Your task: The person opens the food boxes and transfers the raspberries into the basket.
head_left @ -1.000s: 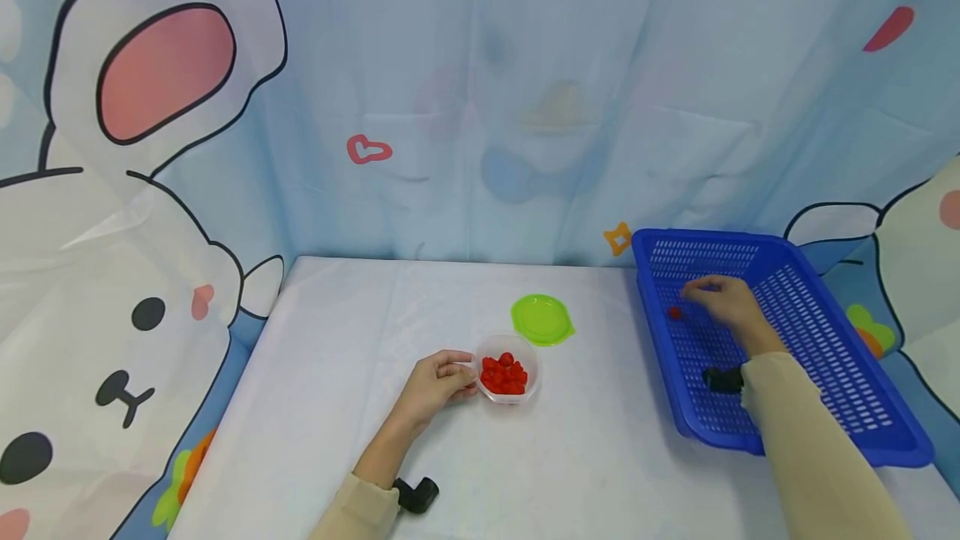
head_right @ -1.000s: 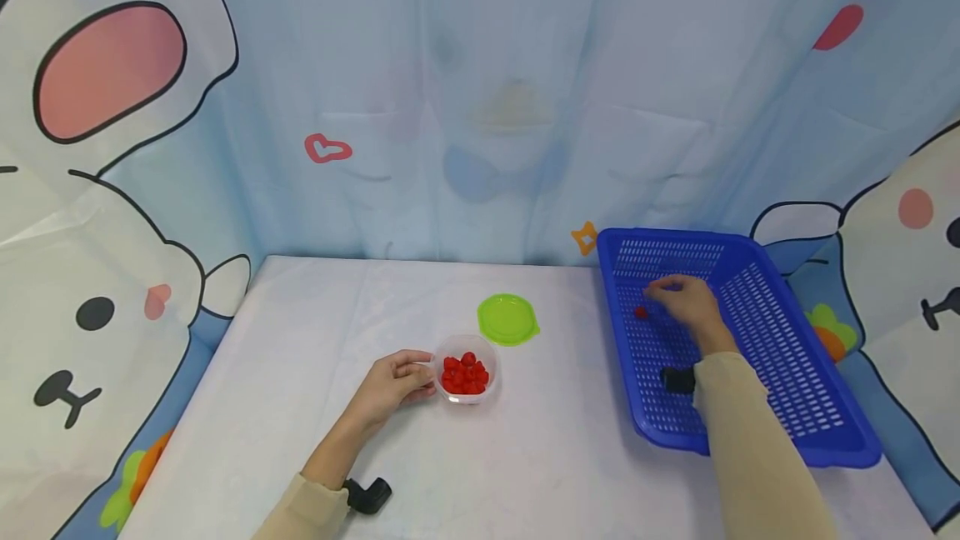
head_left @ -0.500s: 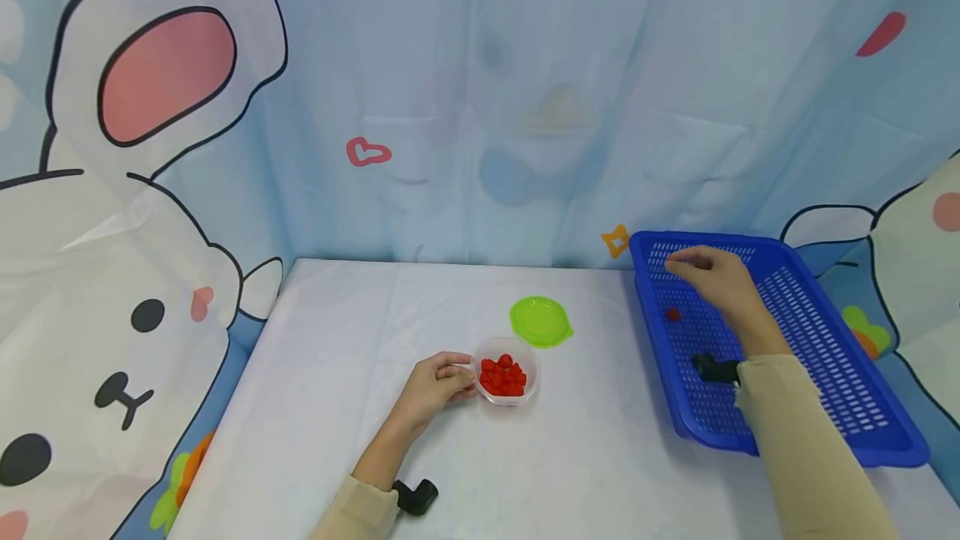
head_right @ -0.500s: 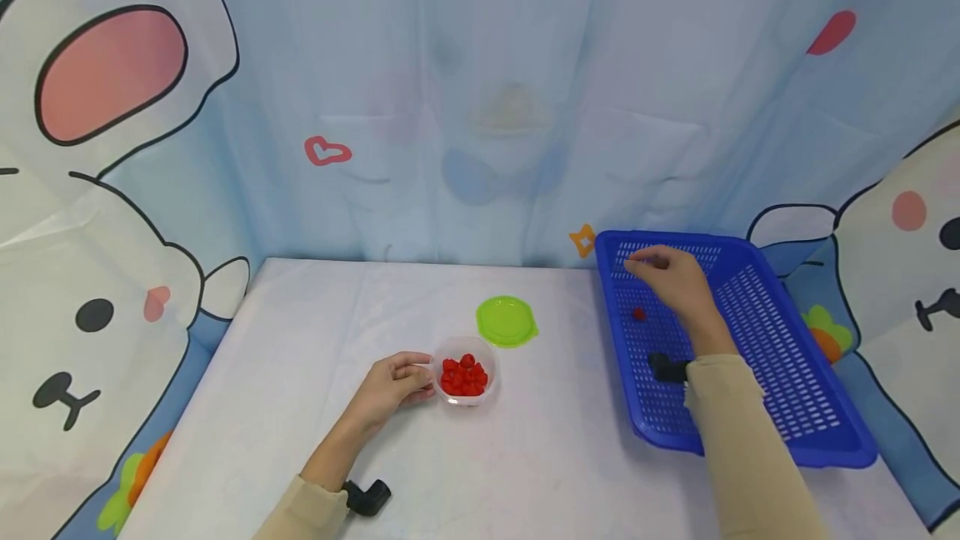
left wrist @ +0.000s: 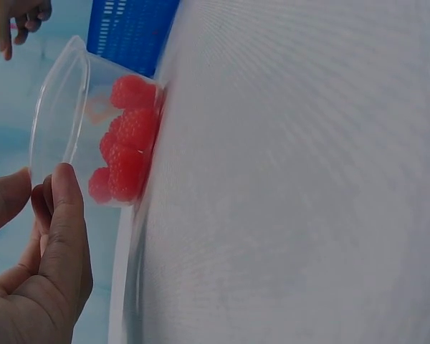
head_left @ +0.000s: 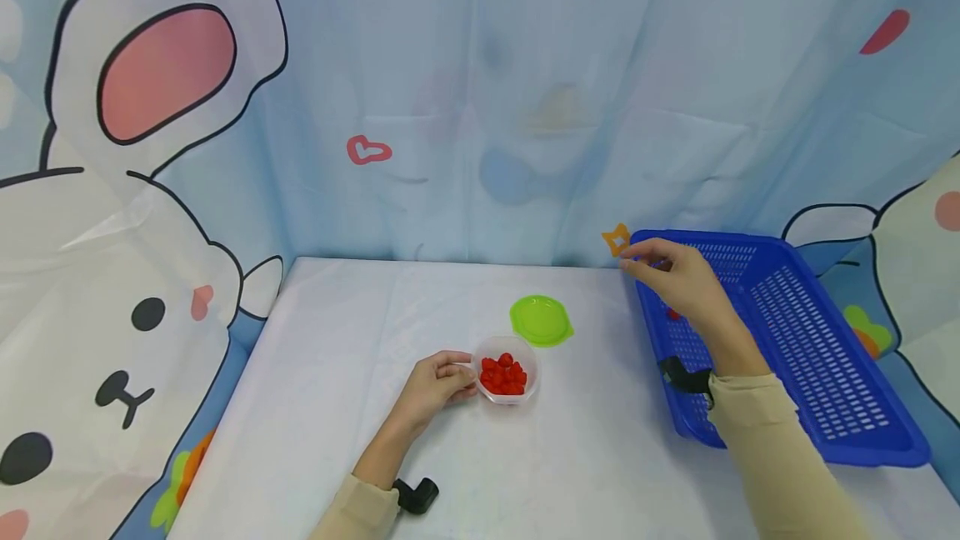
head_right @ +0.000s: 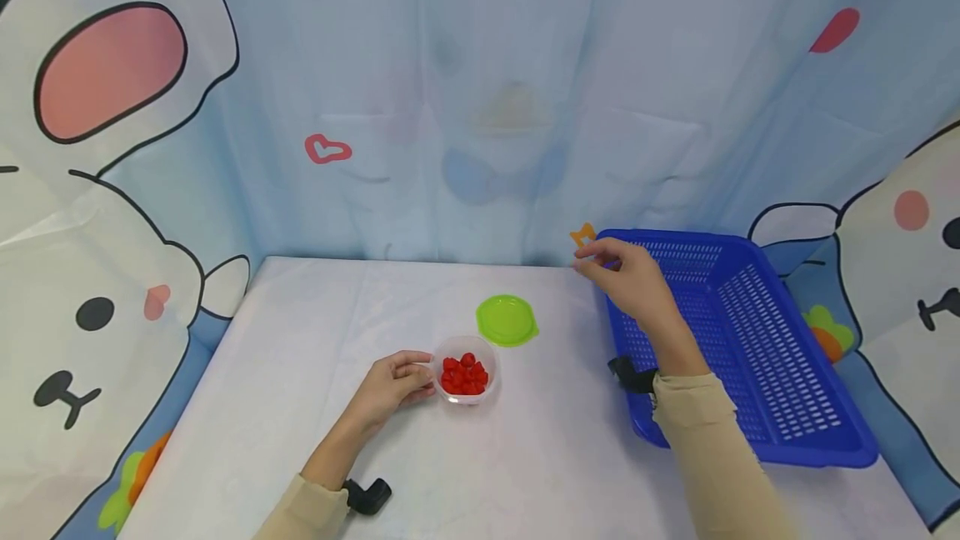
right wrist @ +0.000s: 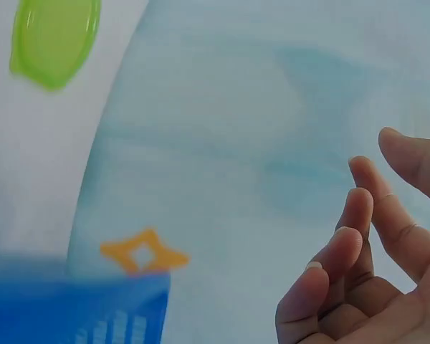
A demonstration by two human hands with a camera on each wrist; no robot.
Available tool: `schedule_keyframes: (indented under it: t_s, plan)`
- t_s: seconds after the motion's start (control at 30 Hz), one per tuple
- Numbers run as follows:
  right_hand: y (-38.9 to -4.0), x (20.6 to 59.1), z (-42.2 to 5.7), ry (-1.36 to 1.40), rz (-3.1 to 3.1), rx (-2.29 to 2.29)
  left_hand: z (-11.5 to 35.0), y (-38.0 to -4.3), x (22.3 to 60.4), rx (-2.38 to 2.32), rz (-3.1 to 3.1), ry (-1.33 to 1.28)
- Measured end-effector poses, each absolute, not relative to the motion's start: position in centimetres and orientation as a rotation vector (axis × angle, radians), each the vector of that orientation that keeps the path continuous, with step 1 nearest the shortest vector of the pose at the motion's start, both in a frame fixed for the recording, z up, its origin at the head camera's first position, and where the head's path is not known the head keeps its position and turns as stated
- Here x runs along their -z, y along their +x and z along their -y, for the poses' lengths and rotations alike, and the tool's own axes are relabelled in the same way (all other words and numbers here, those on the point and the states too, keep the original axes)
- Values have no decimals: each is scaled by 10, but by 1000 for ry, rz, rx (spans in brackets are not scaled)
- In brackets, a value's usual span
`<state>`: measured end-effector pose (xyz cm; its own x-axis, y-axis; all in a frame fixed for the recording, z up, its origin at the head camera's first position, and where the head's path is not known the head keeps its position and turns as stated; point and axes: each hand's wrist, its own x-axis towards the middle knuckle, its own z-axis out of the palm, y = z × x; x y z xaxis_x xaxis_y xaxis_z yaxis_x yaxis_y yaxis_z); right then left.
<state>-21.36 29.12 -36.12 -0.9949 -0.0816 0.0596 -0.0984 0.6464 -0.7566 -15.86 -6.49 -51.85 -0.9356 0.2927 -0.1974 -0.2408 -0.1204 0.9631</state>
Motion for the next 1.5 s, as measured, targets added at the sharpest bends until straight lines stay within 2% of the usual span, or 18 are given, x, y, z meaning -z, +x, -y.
schedule_keyframes:
  t_s: [0.23,0.63,1.1,1.5]
  plan:
    - [-203,375,-250,292,2811,-1286,65,-157,520,-2118,-1811,69]
    - [-202,431,-200,504,2690,-1380,64,-160,521,-2121,-1799,64]
    - [-196,489,-177,578,2770,-1446,66,-163,522,-2128,-1798,63]
    - [-195,502,-164,520,2795,-1417,66,-162,520,-2139,-1778,72]
